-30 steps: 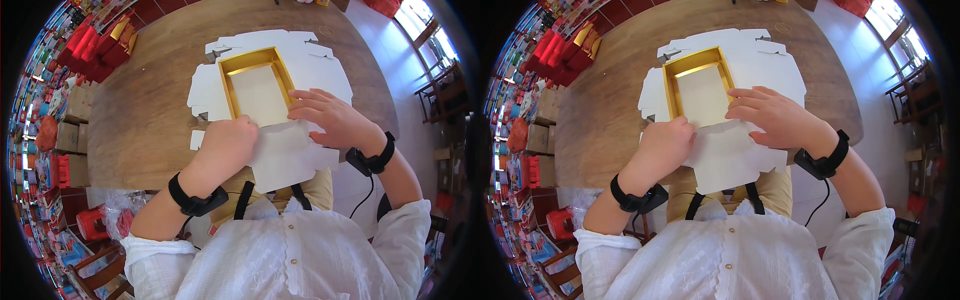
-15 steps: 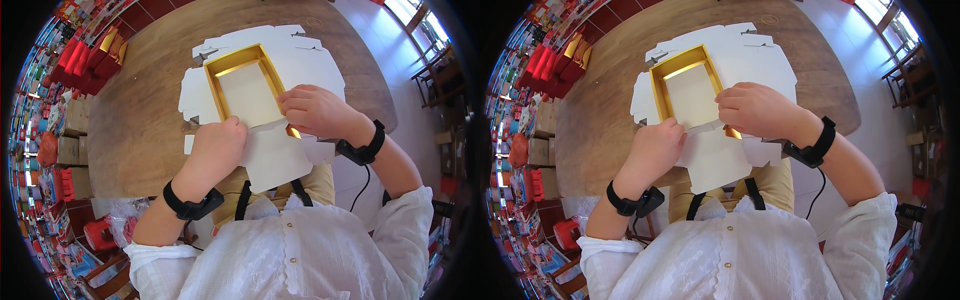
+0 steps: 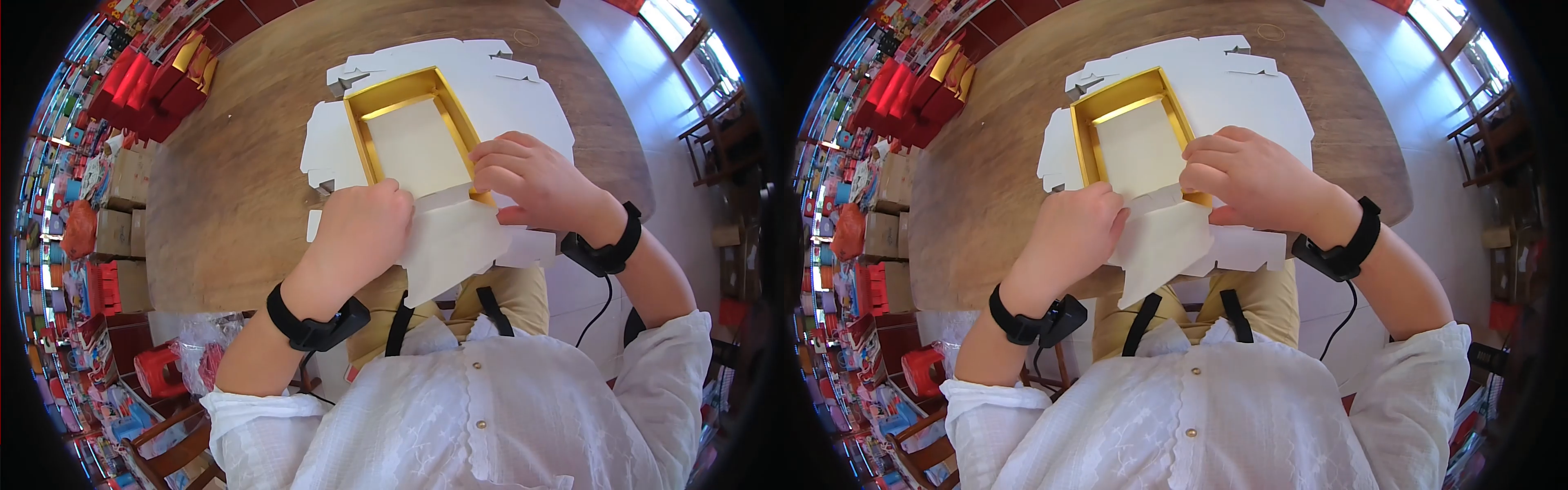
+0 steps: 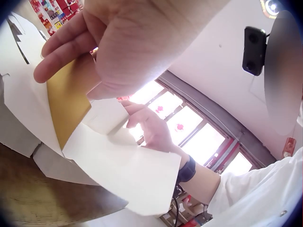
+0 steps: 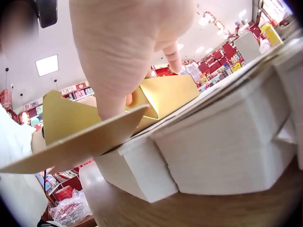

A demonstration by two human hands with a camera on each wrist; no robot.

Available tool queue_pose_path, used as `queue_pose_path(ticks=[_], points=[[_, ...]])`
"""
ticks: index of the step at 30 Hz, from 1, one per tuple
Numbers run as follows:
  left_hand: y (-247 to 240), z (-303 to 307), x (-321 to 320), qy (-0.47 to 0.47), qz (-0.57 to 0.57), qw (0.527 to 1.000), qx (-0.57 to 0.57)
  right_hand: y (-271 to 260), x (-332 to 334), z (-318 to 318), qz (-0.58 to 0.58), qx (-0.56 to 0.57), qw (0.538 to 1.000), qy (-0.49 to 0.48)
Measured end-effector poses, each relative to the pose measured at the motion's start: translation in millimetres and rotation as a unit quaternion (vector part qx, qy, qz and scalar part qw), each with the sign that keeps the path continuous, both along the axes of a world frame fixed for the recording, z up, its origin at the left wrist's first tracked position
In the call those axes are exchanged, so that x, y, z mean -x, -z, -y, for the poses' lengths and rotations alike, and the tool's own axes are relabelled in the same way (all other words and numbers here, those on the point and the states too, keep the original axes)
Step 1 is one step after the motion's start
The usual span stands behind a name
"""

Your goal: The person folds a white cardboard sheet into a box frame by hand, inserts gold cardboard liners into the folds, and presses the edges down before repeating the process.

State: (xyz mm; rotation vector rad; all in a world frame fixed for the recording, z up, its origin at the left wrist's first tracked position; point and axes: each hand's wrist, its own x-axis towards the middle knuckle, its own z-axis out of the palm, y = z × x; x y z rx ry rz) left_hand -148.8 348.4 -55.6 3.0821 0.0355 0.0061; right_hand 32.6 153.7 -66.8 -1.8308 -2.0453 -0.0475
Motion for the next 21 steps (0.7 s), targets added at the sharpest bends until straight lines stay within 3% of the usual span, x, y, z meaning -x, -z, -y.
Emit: queue_pose_path(ticks=[10, 12, 13, 15, 19, 21], points=[[3.1, -2.9, 6.7, -0.036, -0.036, 0.998, 0.032, 3.0, 5.4, -10.1, -0.066, 0.042, 0.996, -0.045], [5.3, -10.7, 15.5, -0.022, 0.011, 0.989, 0.144, 2.5, 6.2, -12.2, -0.088, 0.035, 0.995, -0.042], [8.7, -12.8, 22.1, -0.03, 0.014, 0.988, 0.148, 1.7, 6.4, -12.9, -0.086, 0.04, 0.994, -0.05], [19.6, -17.2, 38.4, -0.03, 0.217, 0.921, 0.322, -0.5, 6.0, -14.5, -0.073, 0.019, 0.996, -0.051], [39.0, -29.7, 70.9, -0.053, 0.241, 0.92, 0.303, -2.5, 3.2, -17.4, -0.097, 0.013, 0.993, -0.067], [40.6, -25.1, 78.1, -0.037, 0.186, 0.951, 0.242, -5.4, 3.7, -19.0, -0.125, 0.007, 0.991, -0.053]])
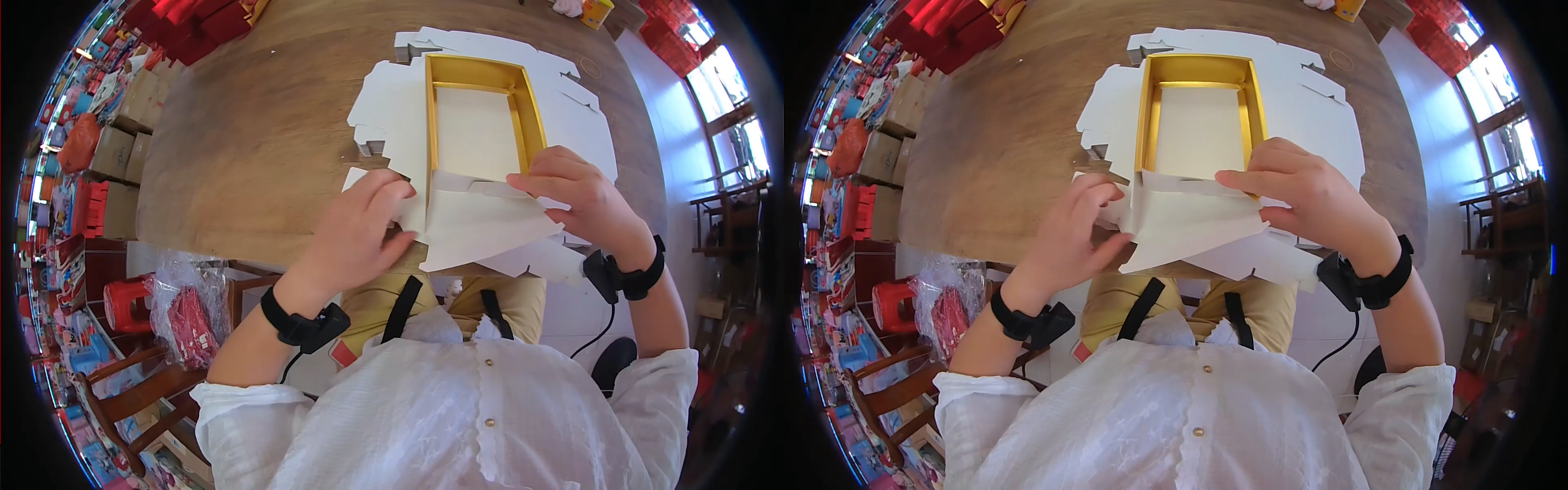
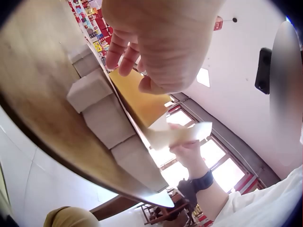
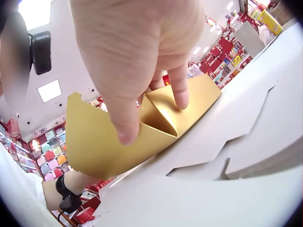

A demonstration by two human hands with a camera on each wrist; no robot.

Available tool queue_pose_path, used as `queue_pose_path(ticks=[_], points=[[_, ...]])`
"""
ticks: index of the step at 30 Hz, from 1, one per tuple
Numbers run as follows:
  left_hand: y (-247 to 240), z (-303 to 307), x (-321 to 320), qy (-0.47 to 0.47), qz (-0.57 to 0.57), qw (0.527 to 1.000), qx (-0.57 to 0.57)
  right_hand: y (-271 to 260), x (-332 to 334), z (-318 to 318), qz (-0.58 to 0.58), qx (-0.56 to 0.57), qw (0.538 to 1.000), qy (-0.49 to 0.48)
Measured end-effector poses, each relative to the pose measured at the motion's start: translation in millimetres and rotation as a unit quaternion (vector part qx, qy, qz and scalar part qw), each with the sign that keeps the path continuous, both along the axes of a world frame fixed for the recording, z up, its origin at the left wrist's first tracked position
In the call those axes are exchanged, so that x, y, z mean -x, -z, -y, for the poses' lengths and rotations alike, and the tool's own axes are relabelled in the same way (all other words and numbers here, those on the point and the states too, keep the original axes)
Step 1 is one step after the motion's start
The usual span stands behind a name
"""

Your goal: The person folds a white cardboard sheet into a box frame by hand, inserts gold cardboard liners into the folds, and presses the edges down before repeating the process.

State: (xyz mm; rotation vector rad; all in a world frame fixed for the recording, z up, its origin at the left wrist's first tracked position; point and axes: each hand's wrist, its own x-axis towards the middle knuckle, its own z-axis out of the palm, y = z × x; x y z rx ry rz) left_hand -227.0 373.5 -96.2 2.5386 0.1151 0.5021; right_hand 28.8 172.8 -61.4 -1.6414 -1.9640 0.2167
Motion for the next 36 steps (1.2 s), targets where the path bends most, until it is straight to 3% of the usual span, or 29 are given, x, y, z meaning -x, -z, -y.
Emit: queue_pose_path(ticks=[4, 13, 20, 22, 23, 26, 27, 32, 34, 36], points=[[5.9, 3.2, -8.4, 0.012, 0.073, 0.997, -0.039, -6.1, 3.5, -2.6, -0.016, -0.006, 1.0, 0.01], [7.4, 2.4, -14.7, 0.026, 0.124, 0.989, -0.082, -5.0, 3.6, -1.5, -0.02, -0.016, 1.0, 0.017], [-6.0, -10.5, -34.3, 0.075, 0.13, 0.982, -0.112, -0.8, 3.4, 1.0, -0.027, 0.001, 1.0, 0.004], [-14.3, -8.3, -45.4, -0.012, 0.119, 0.991, -0.068, -0.5, 3.4, 3.3, -0.029, 0.002, 1.0, 0.006], [-16.4, -10.7, -48.5, -0.011, 0.119, 0.991, -0.068, 0.2, 3.1, 4.2, -0.027, 0.005, 1.0, 0.006], [-17.7, -18.3, -58.3, 0.051, 0.048, 0.991, -0.113, 2.3, 7.0, 6.3, -0.056, 0.028, 0.997, 0.051], [-13.5, -18.7, -61.8, 0.063, 0.049, 0.993, -0.09, 3.1, 9.9, 7.6, -0.088, 0.05, 0.99, 0.095], [-26.6, -12.6, -62.5, 0.09, 0.012, 0.996, 0.009, -8.8, 18.3, 14.8, -0.067, 0.031, 0.988, 0.139], [-33.5, -3.3, -57.3, 0.005, -0.103, 0.973, 0.204, -6.5, 16.9, 19.3, -0.068, 0.034, 0.985, 0.153], [-30.7, 0.5, -53.5, 0.025, -0.098, 0.984, 0.148, 1.9, 14.3, 19.1, -0.035, 0.024, 0.994, 0.104]])
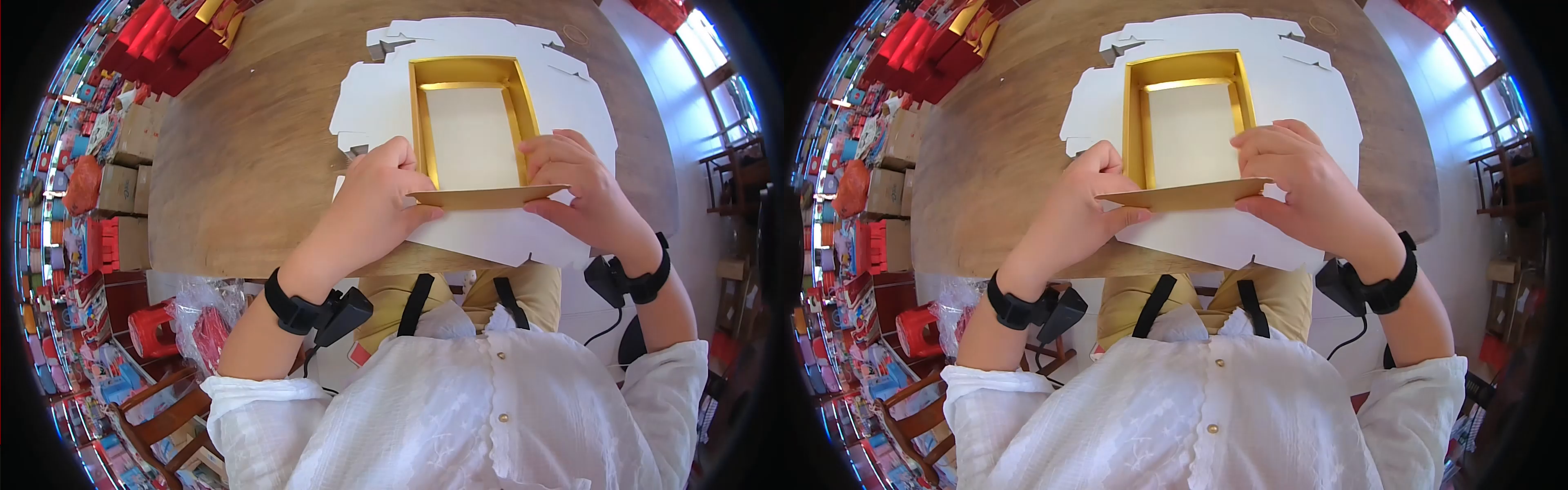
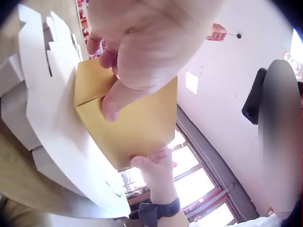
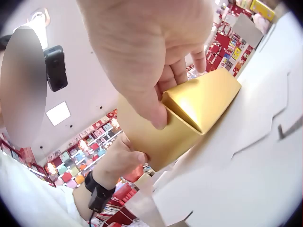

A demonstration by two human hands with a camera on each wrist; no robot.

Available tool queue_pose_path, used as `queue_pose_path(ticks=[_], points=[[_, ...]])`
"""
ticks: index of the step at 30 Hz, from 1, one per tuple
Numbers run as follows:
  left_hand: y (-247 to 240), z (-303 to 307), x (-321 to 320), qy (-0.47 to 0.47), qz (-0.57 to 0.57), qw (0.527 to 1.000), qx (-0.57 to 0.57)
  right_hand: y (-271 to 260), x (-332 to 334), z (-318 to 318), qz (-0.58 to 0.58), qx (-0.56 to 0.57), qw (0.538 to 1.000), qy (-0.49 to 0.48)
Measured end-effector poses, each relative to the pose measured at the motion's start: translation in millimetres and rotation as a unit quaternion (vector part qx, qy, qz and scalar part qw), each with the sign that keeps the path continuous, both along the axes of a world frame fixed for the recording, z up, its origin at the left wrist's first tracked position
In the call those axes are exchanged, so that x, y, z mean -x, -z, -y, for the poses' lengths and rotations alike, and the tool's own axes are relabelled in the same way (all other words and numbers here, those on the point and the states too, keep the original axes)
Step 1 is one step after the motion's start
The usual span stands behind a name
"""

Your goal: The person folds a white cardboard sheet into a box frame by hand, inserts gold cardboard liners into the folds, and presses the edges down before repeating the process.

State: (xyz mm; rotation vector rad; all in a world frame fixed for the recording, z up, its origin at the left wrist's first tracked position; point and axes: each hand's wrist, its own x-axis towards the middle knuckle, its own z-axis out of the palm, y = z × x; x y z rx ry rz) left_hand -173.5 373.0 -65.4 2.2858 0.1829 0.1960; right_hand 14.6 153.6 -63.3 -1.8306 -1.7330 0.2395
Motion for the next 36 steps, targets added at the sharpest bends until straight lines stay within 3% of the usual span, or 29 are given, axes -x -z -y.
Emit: queue_pose_path(ticks=[1, 8, 16, 20, 22, 23, 25, 26, 27, 28, 29, 30, 36], points=[[2.1, 0.0, 0.9, 0.019, 0.013, 0.998, -0.055, 2.6, -0.4, 0.7, -0.003, 0.001, 1.0, 0.006], [12.2, -1.6, -2.9, 0.024, 0.018, 0.999, -0.014, 10.7, -2.3, 0.6, -0.05, 0.029, 0.997, 0.043], [24.2, 17.4, -1.3, -0.11, 0.038, 0.985, 0.128, 25.7, -0.2, -0.6, -0.073, 0.008, 0.994, 0.085], [26.8, 25.3, -3.1, -0.129, 0.042, 0.985, 0.102, 32.5, 3.8, -4.9, -0.098, -0.03, 0.986, 0.135], [30.8, 33.5, -9.2, -0.214, 0.149, 0.95, 0.174, 32.2, 9.0, -7.3, -0.139, -0.045, 0.974, 0.172], [31.0, 32.5, -10.0, -0.214, 0.147, 0.95, 0.176, 30.7, 11.2, -7.6, -0.156, -0.057, 0.967, 0.194], [28.4, 25.7, -9.1, -0.144, 0.194, 0.968, -0.07, 28.8, 14.6, -9.2, -0.173, -0.066, 0.959, 0.216], [26.3, 17.9, -4.6, -0.074, 0.152, 0.97, -0.176, 27.9, 16.2, -10.7, -0.166, -0.101, 0.954, 0.229], [24.0, 15.9, -3.2, -0.075, 0.151, 0.97, -0.175, 26.9, 16.2, -12.1, -0.158, -0.135, 0.948, 0.24], [20.9, 15.7, -2.9, -0.049, 0.136, 0.959, -0.243, 24.0, 9.9, -8.1, -0.159, -0.133, 0.948, 0.24], [19.7, 15.3, -3.4, -0.022, 0.121, 0.943, -0.309, 20.6, -0.3, -1.0, 0.011, -0.08, 0.986, 0.146], [20.6, 16.2, -5.4, -0.03, 0.125, 0.945, -0.301, 18.5, -6.7, 2.8, 0.179, -0.023, 0.982, 0.046], [22.9, 14.3, -4.2, 0.014, 0.1, 0.937, -0.335, 14.1, -8.2, -5.1, 0.175, -0.019, 0.984, -0.006]])
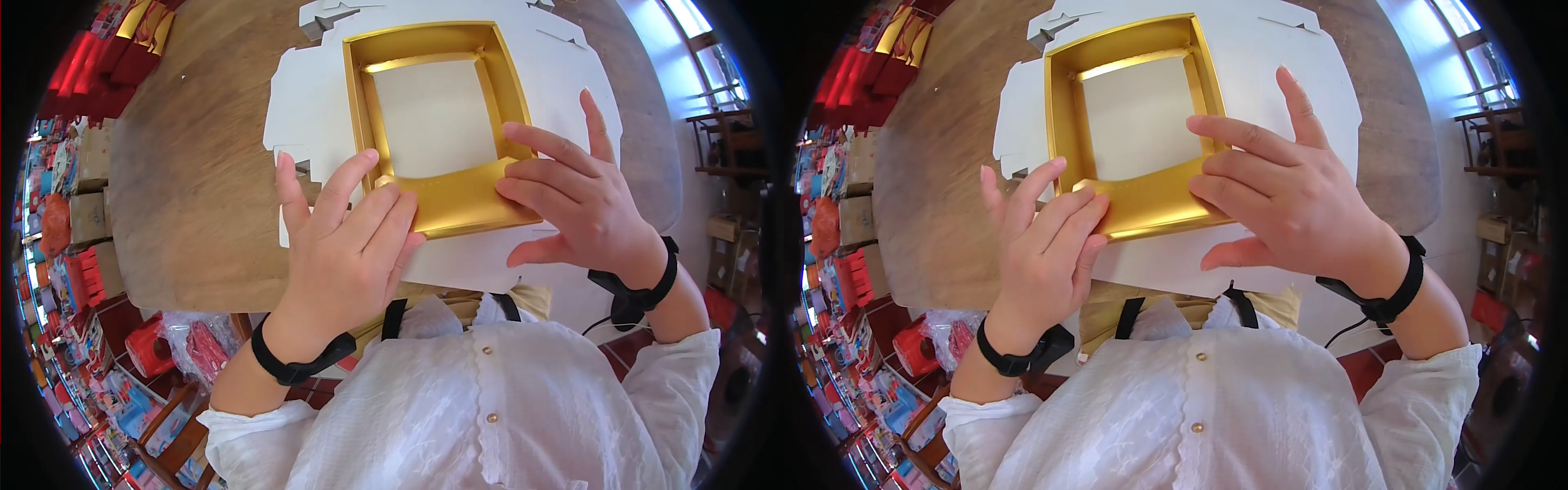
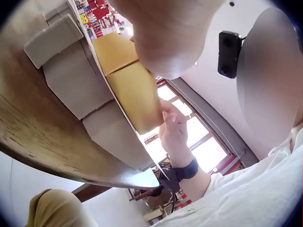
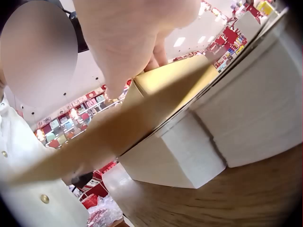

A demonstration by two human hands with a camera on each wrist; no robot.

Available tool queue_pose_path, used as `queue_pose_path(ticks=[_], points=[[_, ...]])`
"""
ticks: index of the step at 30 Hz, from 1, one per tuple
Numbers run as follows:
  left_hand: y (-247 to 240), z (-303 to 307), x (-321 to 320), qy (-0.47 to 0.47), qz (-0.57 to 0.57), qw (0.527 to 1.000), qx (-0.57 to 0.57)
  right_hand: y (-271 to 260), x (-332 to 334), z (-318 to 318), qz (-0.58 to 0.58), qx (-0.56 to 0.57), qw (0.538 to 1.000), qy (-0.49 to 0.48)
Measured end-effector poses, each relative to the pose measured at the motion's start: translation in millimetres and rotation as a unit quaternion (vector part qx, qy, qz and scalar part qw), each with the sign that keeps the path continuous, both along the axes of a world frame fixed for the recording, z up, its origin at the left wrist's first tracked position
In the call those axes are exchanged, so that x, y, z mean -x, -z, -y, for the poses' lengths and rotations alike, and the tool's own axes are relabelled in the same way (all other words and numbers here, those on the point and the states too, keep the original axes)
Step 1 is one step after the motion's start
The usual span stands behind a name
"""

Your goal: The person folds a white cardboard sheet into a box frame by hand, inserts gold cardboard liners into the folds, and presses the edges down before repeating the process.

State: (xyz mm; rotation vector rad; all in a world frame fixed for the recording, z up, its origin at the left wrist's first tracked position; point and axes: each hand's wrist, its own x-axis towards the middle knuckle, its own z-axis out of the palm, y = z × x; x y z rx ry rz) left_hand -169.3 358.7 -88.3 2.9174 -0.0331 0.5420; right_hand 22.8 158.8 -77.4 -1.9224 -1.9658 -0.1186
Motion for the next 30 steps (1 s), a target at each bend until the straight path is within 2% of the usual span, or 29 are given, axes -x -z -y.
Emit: queue_pose_path(ticks=[4, 9, 13, 15, 16, 18, 22, 24, 28, 30], points=[[-4.5, 1.5, -2.7, 0.003, -0.017, 1.0, -0.008, -1.1, -2.2, -4.7, 0.004, 0.025, 1.0, 0.006], [-13.8, -0.3, -7.2, 0.027, -0.076, 0.997, 0.003, -4.2, 0.1, -8.0, -0.049, 0.079, 0.996, 0.01], [-26.7, -3.3, -11.5, 0.049, -0.101, 0.994, -0.001, -4.7, 5.3, -10.8, -0.051, 0.08, 0.995, 0.011], [-37.4, 0.7, -13.3, 0.034, -0.185, 0.982, -0.021, -4.6, 7.6, -12.0, -0.039, 0.091, 0.995, 0.027], [-35.3, 1.4, -12.0, 0.034, -0.186, 0.982, -0.022, -5.0, 8.1, -12.3, -0.04, 0.09, 0.995, 0.026], [-27.1, 2.0, -9.7, 0.003, -0.148, 0.98, -0.131, -6.5, 8.7, -12.7, -0.039, 0.098, 0.994, 0.033], [-19.3, 0.1, -13.8, 0.026, -0.121, 0.99, -0.064, -7.7, 13.9, -13.7, -0.045, 0.094, 0.993, 0.048], [-24.5, -1.6, -17.3, 0.032, -0.163, 0.986, 0.01, -9.1, 15.0, -14.2, -0.059, 0.105, 0.991, 0.056], [-24.7, 3.9, -16.8, 0.006, -0.13, 0.991, -0.019, -5.7, 15.5, -11.0, -0.04, 0.106, 0.992, 0.052], [-20.1, 0.3, -15.3, 0.034, -0.121, 0.992, -0.012, -5.6, 16.1, -11.9, -0.021, 0.1, 0.993, 0.056]])
